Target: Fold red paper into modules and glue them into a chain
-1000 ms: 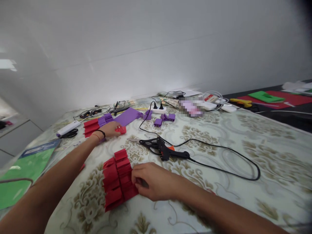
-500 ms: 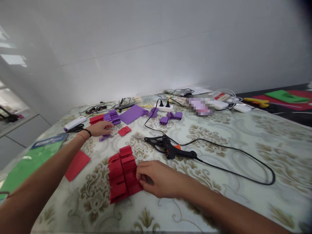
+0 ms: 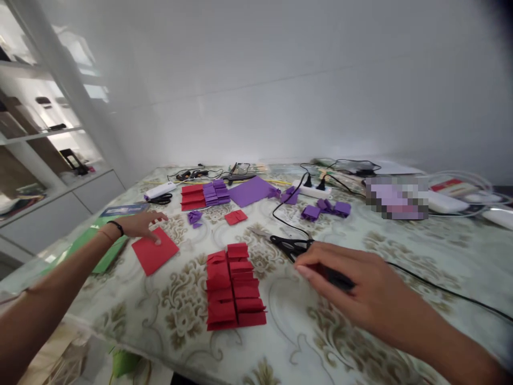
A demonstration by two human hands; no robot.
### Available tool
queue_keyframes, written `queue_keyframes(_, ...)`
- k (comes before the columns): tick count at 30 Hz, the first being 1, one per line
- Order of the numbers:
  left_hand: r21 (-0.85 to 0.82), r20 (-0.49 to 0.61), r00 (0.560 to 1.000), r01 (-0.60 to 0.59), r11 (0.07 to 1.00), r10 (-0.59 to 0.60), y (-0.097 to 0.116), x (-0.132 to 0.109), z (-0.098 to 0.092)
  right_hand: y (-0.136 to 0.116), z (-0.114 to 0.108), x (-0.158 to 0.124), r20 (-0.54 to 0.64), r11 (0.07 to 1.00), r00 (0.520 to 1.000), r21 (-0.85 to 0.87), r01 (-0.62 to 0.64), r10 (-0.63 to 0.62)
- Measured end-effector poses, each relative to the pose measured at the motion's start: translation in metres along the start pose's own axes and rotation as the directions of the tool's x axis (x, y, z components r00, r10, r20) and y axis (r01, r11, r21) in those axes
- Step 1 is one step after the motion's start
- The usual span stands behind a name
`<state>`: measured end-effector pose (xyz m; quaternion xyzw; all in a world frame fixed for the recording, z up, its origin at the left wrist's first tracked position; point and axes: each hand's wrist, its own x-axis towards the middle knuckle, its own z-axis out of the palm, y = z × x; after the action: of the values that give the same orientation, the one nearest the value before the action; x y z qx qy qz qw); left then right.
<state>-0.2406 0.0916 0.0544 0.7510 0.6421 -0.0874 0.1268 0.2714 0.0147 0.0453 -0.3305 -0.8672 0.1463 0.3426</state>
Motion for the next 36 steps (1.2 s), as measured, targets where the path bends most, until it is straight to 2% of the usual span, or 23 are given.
queue_keyframes(2, 0.005, 0.021, 1.0, 0.019, 1.0, -0.019, -0.002, -0.006, 0.01, 0.011, -0.01, 0.002, -0.027, 0.996, 0.997, -0.043, -0.077, 0.076)
queue_keyframes(4, 0.003, 0.02, 0.999, 0.036, 0.999, -0.036, -0.003, -0.006, 0.018, 0.025, -0.018, 0.003, -0.035, 0.972, 0.975, -0.081, -0.222, 0.22)
queue_keyframes(6, -0.008, 0.008, 0.999, 0.054, 0.999, -0.054, -0.004, -0.004, 0.024, 0.04, -0.022, 0.001, 0.006, 0.948, 0.955, -0.122, -0.294, 0.297)
queue_keyframes(9, -0.034, -0.014, 0.997, 0.073, 0.997, -0.074, -0.004, -0.001, 0.027, 0.063, -0.02, -0.012, 0.119, 0.919, 0.929, -0.23, -0.319, 0.352)
queue_keyframes(14, -0.096, -0.067, 0.996, 0.056, 0.994, -0.063, 0.0, -0.004, 0.026, 0.095, -0.011, -0.043, 0.182, 0.847, 0.846, -0.301, -0.438, 0.502)
queue_keyframes(17, -0.132, -0.108, 0.994, 0.021, 0.991, -0.036, 0.004, -0.006, 0.024, 0.101, -0.008, -0.051, 0.276, 0.851, 0.809, -0.261, -0.456, 0.519)
queue_keyframes(20, -0.177, -0.149, 0.989, -0.011, 0.984, -0.016, 0.008, -0.005, 0.021, 0.096, -0.008, -0.05, 0.302, 0.87, 0.818, -0.229, -0.437, 0.49)
queue_keyframes(24, -0.229, -0.186, 0.982, -0.017, 0.973, -0.026, 0.011, -0.006, 0.016, 0.09, -0.018, -0.045, 0.282, 0.862, 0.815, -0.195, -0.469, 0.507)
queue_keyframes(27, -0.257, -0.25, 0.967, -0.014, 0.966, -0.052, 0.014, -0.009, 0.008, 0.095, -0.036, -0.048, 0.212, 0.852, 0.826, -0.167, -0.496, 0.522)
queue_keyframes(29, -0.274, -0.313, 0.947, -0.013, 0.962, -0.076, 0.018, -0.012, 0.0, 0.106, -0.052, -0.055, 0.103, 0.845, 0.843, -0.16, -0.51, 0.528)
queue_keyframes(32, -0.32, -0.413, 0.904, -0.025, 0.947, -0.116, 0.032, -0.015, -0.013, 0.129, -0.07, -0.067, -0.037, 0.828, 0.842, -0.162, -0.537, 0.539)
queue_keyframes(36, -0.39, -0.476, 0.875, -0.121, 0.913, -0.088, 0.06, -0.015, -0.02, 0.157, -0.078, -0.081, -0.118, 0.783, 0.814, -0.225, -0.579, 0.568)
